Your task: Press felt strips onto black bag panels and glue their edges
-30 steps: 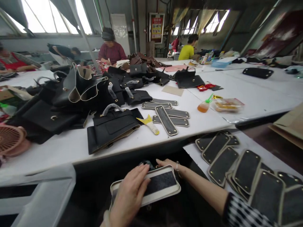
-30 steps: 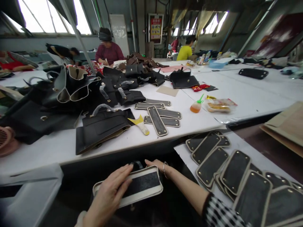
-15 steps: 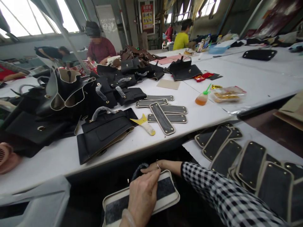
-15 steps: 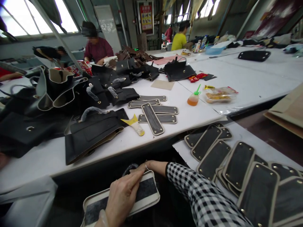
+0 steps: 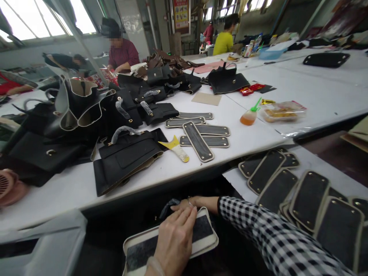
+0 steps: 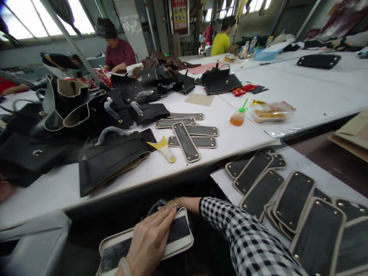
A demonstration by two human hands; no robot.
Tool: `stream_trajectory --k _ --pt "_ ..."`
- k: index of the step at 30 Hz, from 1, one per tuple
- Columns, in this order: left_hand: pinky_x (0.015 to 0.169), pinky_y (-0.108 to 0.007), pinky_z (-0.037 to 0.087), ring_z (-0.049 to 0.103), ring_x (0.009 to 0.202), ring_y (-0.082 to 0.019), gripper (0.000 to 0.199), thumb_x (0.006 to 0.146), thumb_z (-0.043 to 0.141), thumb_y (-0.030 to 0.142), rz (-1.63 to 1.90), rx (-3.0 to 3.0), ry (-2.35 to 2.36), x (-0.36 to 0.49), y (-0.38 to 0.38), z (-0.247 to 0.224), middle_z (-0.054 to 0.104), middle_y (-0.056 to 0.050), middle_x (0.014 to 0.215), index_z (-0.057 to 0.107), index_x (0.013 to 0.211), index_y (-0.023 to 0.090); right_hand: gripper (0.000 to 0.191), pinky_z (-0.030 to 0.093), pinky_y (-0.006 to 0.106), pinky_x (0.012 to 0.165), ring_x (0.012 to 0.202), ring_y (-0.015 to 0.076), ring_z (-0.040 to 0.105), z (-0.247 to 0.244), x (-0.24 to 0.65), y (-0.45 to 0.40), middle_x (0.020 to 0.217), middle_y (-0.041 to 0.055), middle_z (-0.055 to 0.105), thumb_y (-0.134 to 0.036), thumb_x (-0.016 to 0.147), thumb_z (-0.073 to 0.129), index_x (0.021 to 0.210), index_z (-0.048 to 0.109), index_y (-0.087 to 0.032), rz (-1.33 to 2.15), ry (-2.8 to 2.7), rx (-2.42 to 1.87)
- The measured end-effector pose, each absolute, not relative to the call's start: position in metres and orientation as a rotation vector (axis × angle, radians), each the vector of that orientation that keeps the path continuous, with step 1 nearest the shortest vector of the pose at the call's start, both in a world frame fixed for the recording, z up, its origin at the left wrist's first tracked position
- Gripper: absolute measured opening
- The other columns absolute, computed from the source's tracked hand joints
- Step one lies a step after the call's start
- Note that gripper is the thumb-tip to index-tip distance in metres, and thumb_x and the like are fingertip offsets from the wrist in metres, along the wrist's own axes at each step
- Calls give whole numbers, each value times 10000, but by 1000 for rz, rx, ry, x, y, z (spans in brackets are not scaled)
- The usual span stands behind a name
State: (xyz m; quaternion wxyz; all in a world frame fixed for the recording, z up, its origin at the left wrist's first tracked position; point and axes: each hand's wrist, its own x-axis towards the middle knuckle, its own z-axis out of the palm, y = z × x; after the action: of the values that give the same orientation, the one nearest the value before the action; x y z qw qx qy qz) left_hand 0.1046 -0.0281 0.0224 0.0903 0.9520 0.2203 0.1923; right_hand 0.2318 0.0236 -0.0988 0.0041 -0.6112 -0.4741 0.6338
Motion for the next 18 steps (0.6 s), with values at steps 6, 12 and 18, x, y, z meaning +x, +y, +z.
stream_trajectory --k 6,12,18 --pt "868 -384 593 659 1050 -253 382 893 429 155 409 2970 613 103 -32 30 660 -90 1225 598 1233 113 280 545 386 795 922 201 629 -97 233 20 1093 59 627 -363 927 573 1106 602 -150 1982 -1498 -1873" --pt "848 -431 596 644 1063 -309 408 899 509 282 242 3066 650 104 -34 35 635 -104 1263 572 1270 124 277 539 398 811 920 197 633 -103 233 22 1067 60 639 -369 928 571 1082 610 -142 2003 -1582 -1921" --pt "908 -451 558 599 1131 -309 405 909 507 273 136 2975 720 108 -37 39 610 -96 1301 545 1289 138 292 527 395 834 912 192 638 -94 238 19 1032 55 659 -416 942 532 1020 636 -155 1806 -1731 -1933"
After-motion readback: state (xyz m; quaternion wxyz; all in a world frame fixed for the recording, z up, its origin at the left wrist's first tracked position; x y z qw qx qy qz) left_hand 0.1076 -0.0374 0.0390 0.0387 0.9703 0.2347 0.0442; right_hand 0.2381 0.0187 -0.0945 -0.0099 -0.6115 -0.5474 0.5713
